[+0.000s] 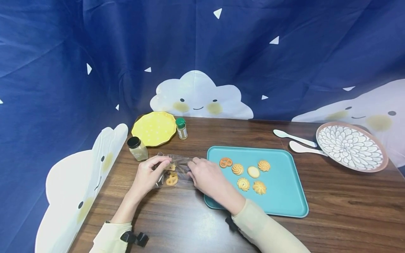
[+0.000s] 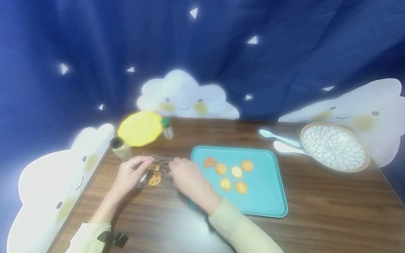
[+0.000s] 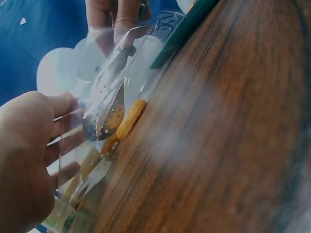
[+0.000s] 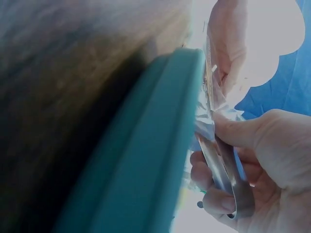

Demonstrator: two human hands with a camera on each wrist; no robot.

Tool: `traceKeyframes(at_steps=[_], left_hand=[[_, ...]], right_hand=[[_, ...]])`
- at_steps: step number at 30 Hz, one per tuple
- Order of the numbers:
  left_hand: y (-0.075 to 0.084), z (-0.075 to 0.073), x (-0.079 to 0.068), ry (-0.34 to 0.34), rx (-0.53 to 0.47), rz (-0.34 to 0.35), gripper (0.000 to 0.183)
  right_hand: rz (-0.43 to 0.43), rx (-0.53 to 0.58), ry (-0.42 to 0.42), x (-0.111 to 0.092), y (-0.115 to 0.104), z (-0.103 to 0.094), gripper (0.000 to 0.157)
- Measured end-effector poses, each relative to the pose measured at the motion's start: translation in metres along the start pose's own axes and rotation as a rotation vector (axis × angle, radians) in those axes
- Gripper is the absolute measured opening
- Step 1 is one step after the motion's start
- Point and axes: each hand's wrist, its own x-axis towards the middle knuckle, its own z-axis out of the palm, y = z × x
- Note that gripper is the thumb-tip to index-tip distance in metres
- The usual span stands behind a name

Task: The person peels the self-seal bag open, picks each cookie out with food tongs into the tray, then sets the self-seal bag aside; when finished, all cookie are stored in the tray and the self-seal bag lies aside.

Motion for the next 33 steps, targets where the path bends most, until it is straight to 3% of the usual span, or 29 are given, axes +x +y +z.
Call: traceKeyframes(at_steps=[7,15,33], left_hand=[[0.002,0.000,-0.001,0.000,0.030,-0.029,0.015],[0.000,0.000,0.000,0.009,-0.019,0.018,0.013],[0.002,-0.002,-0.001,-0.005,-0.007,0.010,0.014]], right_hand=[[0.074,-0.053,0.021,-0.003,0.005,-0.008,0.015],[-0.031,-0.035,0.074,-0.002,0.008,0.000,0.015],[-0.022,-0.068,0.049,-0.004,0.010,-0.006,0.011]])
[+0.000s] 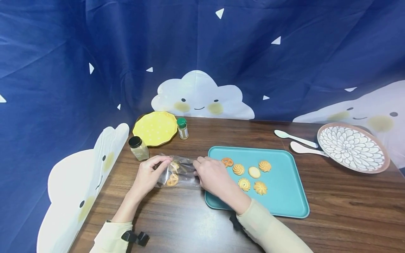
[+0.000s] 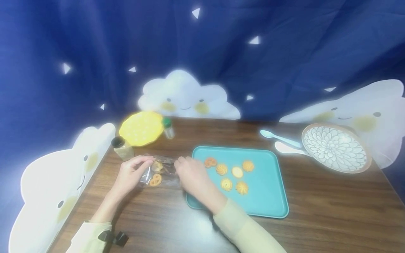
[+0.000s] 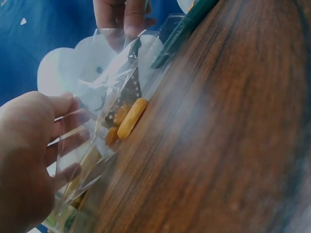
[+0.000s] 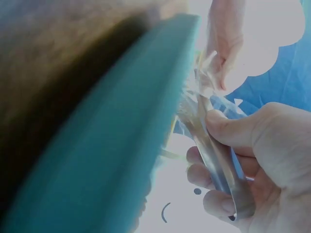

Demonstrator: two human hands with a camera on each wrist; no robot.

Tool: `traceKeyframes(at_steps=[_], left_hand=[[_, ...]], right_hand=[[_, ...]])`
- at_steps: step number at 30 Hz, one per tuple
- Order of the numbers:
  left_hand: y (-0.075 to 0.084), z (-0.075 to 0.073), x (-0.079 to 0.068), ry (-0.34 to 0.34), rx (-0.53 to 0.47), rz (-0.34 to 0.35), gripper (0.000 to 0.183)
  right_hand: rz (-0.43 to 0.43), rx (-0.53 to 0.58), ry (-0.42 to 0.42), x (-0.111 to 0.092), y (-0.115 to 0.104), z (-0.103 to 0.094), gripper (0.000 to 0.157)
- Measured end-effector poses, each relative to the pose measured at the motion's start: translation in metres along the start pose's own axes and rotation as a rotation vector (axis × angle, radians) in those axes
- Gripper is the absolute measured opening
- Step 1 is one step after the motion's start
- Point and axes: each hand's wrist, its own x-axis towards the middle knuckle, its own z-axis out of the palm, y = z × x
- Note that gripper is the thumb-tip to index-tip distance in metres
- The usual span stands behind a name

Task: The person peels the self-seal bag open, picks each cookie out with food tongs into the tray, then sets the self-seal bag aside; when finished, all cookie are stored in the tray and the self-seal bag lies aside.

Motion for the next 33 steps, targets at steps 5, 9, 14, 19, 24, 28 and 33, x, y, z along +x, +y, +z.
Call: traceKeyframes(at_steps=[5,9,14,19,24,28,33], left_hand=[[0.001,0.001,0.000,0.004,0.012,-0.004,0.015],[0.001,0.002,0.001,0.004,0.013,0.007,0.014],[0.000,0.002,0.001,0.007,0.005,0.005,0.014],[0.000,0.001,0.000,0.011,0.005,-0.010,0.015],[0.000,0.001,0.000,0.012,0.017,-0.013,0.014],[0.000,0.001,0.001,0.012,0.021,0.000,0.014],[-0.001,0.001,0.001,0.010,0.011,0.005,0.014]], right_hand=[[0.000,-0.001,-0.023,-0.007,0.007,-0.008,0.012],[0.009,0.023,-0.037,-0.015,0.016,-0.014,0.014],[0.010,0.034,-0.045,-0.023,0.025,-0.016,0.014],[-0.021,-0.002,-0.032,-0.025,0.023,-0.013,0.015],[-0.056,-0.069,0.039,-0.024,0.017,-0.010,0.014],[-0.086,-0.100,0.095,-0.023,0.012,-0.007,0.015],[-0.081,-0.101,0.088,-0.022,0.009,-0.003,0.012]])
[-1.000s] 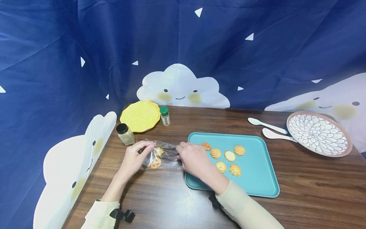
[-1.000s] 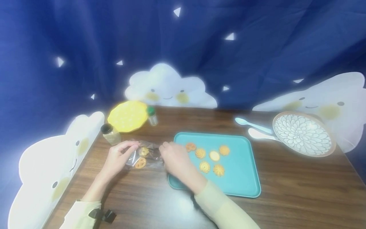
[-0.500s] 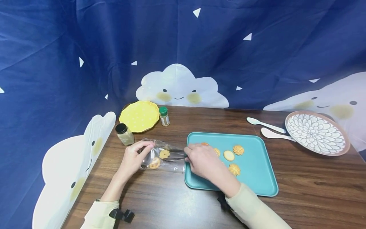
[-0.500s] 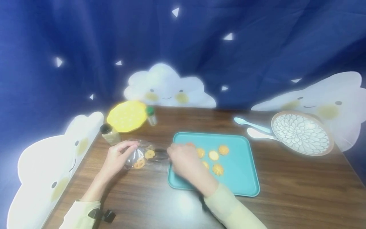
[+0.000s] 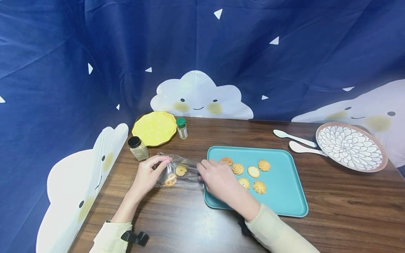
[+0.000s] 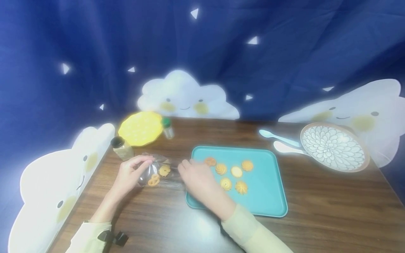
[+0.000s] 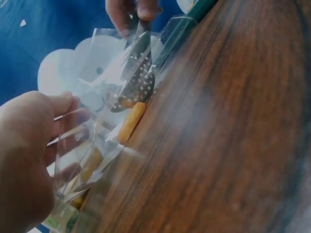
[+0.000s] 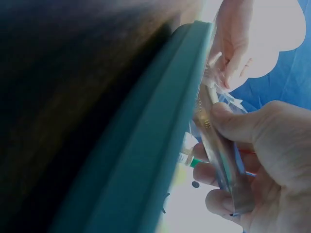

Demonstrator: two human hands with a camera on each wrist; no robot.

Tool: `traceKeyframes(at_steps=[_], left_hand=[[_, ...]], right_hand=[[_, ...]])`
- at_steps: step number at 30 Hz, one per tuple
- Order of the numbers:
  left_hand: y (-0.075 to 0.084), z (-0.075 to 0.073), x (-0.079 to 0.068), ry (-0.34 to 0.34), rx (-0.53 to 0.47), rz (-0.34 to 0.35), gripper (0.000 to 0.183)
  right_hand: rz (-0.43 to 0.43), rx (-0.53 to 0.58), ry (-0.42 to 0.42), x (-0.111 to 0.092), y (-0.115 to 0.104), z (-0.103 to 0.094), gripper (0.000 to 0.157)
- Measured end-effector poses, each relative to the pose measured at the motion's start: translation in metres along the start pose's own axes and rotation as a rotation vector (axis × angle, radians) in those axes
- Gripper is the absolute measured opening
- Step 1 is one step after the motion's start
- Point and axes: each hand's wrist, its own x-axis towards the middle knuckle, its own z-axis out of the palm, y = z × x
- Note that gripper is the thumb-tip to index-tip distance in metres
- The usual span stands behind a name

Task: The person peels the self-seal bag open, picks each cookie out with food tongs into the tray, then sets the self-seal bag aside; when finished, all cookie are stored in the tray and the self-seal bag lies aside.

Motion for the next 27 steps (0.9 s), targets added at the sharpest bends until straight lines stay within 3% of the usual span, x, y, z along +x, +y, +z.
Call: traceKeyframes(at_steps=[9,16,21,27], left_hand=[[0.000,-0.001,-0.001,-0.004,-0.002,-0.017,0.016],[0.000,-0.001,-0.001,0.004,0.015,-0.012,0.015],[0.000,0.000,0.000,0.002,0.006,0.008,0.013],[0.000,0.000,-0.001,-0.004,-0.009,0.006,0.013]], right_hand=[[0.026,0.065,-0.010,0.000,0.006,-0.007,0.013],[0.094,0.168,-0.042,-0.009,0.026,-0.023,0.013],[0.191,0.256,-0.085,-0.023,0.058,-0.041,0.007],[0.367,0.246,-0.158,-0.046,0.111,-0.052,0.007]])
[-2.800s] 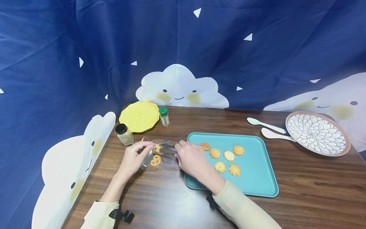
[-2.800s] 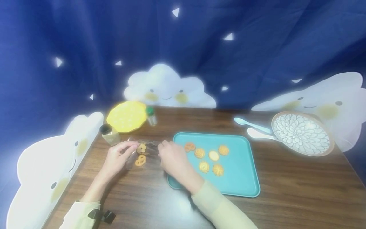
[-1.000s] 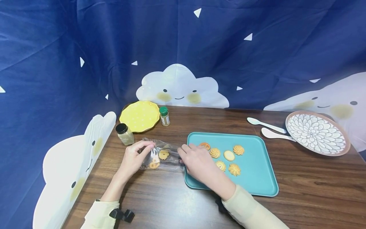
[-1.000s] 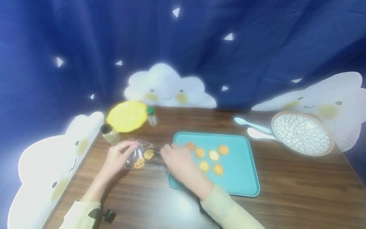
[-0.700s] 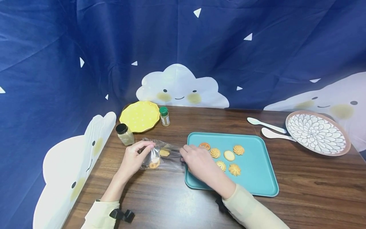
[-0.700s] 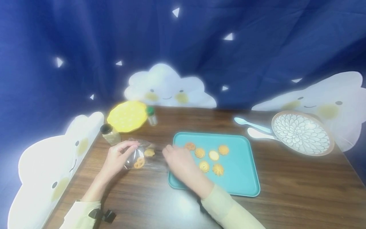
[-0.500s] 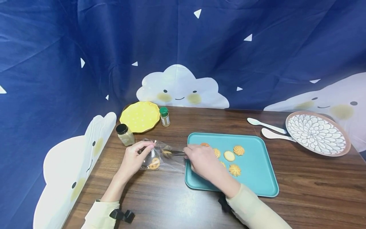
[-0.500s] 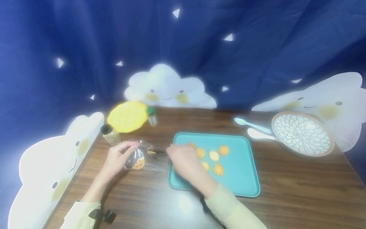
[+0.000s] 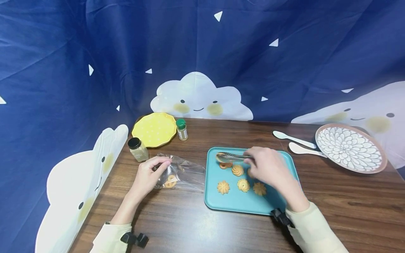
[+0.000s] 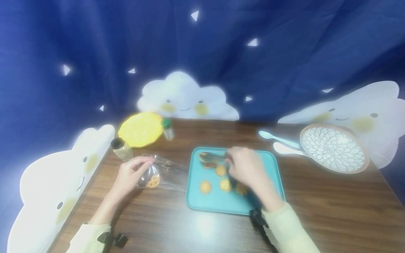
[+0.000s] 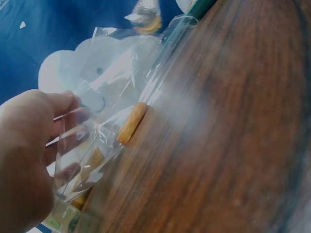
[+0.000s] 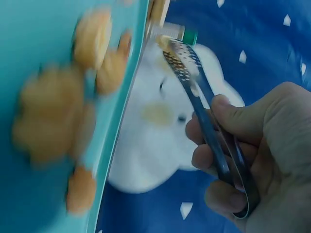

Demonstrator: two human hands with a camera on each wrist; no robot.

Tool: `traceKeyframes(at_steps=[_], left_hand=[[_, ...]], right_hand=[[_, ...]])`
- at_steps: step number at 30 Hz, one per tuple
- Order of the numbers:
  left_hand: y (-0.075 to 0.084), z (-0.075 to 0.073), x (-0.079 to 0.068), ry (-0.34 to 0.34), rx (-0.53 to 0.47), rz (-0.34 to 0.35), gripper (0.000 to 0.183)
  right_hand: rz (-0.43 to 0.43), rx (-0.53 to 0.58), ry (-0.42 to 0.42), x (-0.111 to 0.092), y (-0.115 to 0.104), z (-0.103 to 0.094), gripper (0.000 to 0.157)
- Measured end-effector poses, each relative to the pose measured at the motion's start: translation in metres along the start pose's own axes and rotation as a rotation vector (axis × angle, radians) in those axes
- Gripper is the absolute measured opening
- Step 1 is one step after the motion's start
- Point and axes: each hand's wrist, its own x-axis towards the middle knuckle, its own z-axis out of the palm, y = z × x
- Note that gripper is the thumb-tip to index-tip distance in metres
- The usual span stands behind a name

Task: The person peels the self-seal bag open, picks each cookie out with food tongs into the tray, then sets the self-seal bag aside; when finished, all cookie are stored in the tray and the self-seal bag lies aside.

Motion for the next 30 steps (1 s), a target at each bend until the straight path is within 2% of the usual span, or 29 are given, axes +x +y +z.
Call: traceKeyframes(at_steps=[4,7,11,14,20,26,30], left_hand=[[0.000,0.000,-0.001,-0.001,0.009,-0.002,0.014],[0.000,0.000,-0.001,-0.004,0.006,0.008,0.013],[-0.001,0.000,0.000,0.000,-0.001,0.017,0.012],[-0.001,0.000,0.000,0.001,-0.005,0.018,0.012],[0.000,0.000,0.000,0.003,-0.005,0.025,0.012],[0.002,0.000,0.000,0.004,0.007,0.013,0.012],[0.003,0.000,-0.001,-0.002,0.020,-0.009,0.013]], right_hand=[[0.109,-0.037,-0.056,0.000,0.027,-0.010,0.015],[0.174,-0.033,-0.129,-0.001,0.040,-0.016,0.017],[0.218,0.002,-0.222,-0.003,0.049,-0.019,0.015],[0.231,0.015,-0.257,-0.003,0.052,-0.019,0.014],[0.275,-0.033,-0.271,-0.002,0.055,-0.022,0.019],[0.288,-0.099,-0.243,-0.004,0.061,-0.028,0.024],[0.249,-0.092,-0.208,-0.005,0.052,-0.032,0.033]])
